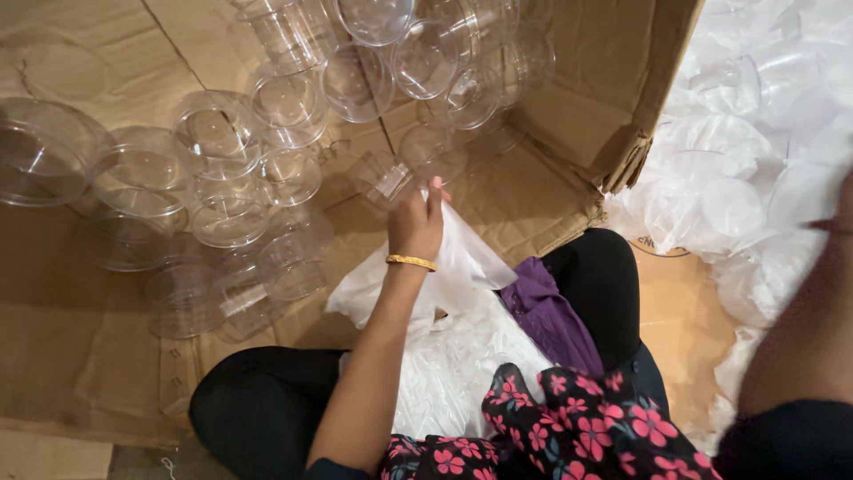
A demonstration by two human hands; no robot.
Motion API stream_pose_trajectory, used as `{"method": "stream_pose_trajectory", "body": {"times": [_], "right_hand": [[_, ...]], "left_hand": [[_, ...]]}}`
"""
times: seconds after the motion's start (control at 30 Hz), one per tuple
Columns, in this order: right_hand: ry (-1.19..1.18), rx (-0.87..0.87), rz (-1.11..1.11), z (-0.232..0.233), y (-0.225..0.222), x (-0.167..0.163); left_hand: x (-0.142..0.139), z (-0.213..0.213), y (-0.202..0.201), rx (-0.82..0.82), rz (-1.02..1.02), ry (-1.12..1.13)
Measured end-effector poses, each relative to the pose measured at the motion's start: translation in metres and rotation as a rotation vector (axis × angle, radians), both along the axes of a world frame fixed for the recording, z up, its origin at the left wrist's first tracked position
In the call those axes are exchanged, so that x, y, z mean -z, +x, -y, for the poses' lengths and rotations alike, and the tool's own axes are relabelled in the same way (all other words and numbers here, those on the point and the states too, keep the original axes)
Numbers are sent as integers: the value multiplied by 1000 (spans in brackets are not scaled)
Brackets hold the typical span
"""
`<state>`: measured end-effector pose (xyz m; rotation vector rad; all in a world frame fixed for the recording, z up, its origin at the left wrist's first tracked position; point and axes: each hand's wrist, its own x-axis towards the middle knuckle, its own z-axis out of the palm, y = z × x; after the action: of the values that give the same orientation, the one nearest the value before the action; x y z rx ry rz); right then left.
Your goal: The person sits on the floor in front of a large cardboard box filled with clear plastic cups and packs the cups into white plastic bags, placing filled bags back into the box. They open a new bag, insert cups one at a time, and set completed bags aside.
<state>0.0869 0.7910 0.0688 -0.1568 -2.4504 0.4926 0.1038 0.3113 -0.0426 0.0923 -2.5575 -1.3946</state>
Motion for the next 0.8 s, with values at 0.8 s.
{"method": "stream_pose_trajectory", "body": {"times": [0.8], "right_hand": [[-675,-648,502,319,48,113]], "left_hand": [[21,14,4,-39,71,146]]}}
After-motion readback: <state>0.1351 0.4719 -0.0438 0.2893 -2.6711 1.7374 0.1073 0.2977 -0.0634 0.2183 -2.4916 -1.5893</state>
